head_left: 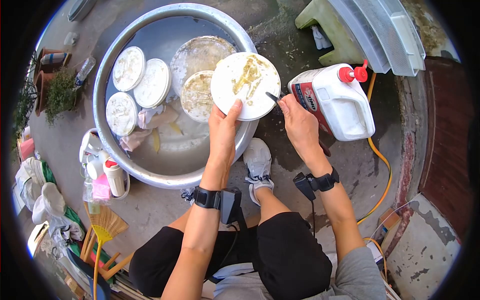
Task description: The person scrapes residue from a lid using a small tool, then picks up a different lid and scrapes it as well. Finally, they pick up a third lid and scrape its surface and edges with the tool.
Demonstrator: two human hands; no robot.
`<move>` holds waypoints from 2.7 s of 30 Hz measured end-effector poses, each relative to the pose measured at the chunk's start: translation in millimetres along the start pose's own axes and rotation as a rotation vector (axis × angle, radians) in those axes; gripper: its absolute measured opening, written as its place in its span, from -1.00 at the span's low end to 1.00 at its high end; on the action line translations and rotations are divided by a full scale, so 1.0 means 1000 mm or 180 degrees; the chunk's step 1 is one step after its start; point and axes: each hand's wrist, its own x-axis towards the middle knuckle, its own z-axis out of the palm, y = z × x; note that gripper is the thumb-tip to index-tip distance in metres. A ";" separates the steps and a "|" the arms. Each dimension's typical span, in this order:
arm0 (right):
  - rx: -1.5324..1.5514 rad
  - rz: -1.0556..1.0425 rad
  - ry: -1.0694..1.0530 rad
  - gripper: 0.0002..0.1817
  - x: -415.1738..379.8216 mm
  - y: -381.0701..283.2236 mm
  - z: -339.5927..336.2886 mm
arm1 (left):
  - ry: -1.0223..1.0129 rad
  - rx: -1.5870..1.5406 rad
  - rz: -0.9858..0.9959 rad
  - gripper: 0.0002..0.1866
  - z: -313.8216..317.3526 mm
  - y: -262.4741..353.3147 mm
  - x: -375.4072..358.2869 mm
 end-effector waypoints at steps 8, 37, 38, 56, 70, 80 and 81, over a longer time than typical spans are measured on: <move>0.0033 0.0303 -0.0095 -0.81 -0.002 -0.003 -0.004 | 0.0183 0.0276 0.0109 -0.60 0.000 0.006 -0.001; -0.0268 -0.0363 0.0018 -0.88 -0.017 -0.005 0.003 | -0.0123 0.0434 -0.0141 -0.60 -0.017 -0.002 0.002; -0.0269 -0.0403 -0.0014 -0.87 -0.018 -0.003 0.003 | -0.0119 0.0459 -0.0230 -0.60 -0.019 -0.005 0.003; 0.6077 0.1838 -0.2041 -0.61 -0.009 0.018 -0.009 | -0.0109 -0.0036 -0.0351 -0.58 -0.025 -0.020 0.003; 0.1556 0.0801 -0.0451 -0.70 -0.023 0.012 0.005 | -0.0023 -0.0002 -0.0075 -0.50 -0.026 -0.045 0.002; 0.1008 0.0663 0.0254 -0.78 -0.019 0.019 0.021 | 0.0030 0.0419 0.0306 -0.53 -0.033 -0.063 0.011; 0.0857 0.0655 0.0238 -0.80 -0.020 0.017 0.021 | 0.0029 0.0418 0.0304 -0.53 -0.032 -0.062 0.010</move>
